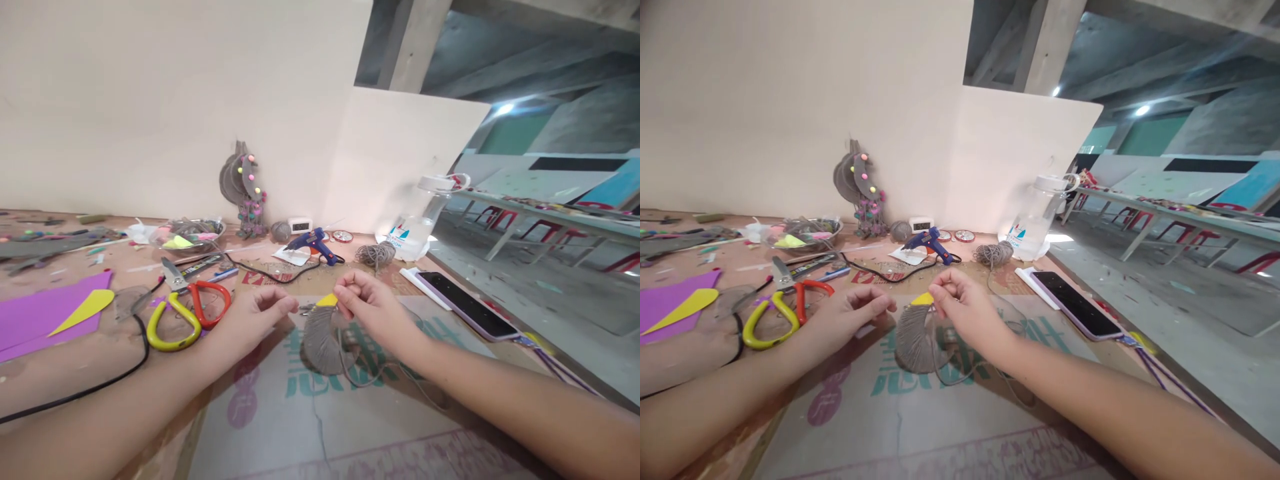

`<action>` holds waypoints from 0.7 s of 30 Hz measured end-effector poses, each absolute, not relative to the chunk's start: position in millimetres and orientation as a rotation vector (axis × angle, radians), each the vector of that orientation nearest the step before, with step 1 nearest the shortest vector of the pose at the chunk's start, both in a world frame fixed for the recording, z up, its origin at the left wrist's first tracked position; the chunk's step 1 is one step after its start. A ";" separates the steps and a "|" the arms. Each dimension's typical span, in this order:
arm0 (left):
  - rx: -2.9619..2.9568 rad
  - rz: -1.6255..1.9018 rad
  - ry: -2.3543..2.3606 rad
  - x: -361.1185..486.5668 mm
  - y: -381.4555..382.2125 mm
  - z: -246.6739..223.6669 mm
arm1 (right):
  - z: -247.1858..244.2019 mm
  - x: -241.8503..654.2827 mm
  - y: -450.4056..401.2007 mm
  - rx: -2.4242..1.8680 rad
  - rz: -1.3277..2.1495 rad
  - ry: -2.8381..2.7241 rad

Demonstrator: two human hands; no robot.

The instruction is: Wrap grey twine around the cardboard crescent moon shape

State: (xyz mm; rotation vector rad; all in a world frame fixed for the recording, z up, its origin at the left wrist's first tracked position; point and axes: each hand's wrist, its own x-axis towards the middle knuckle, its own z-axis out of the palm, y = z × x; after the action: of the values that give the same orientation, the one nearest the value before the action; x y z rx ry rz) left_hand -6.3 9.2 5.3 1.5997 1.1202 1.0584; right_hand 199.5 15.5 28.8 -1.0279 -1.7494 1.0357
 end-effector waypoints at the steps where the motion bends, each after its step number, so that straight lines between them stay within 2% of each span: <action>1: 1.641 1.056 1.115 -6.6 8.1 5.3 | 28.0 198.8 14.8 -1.037 1.041 -1.735; 7: 1.818 1.069 1.169 -5.4 -2.0 8.7 | 33.0 196.2 9.0 -1.085 0.951 -1.707; 21: 1.994 1.023 1.131 3.9 -15.9 10.1 | 37.3 194.4 2.1 -1.030 0.980 -1.678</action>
State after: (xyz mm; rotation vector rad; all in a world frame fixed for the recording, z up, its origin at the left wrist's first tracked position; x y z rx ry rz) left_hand 3.9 -15.9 10.1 1.9943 1.1315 1.0232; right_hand 194.4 2.1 37.3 -1.0301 -1.6782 0.9804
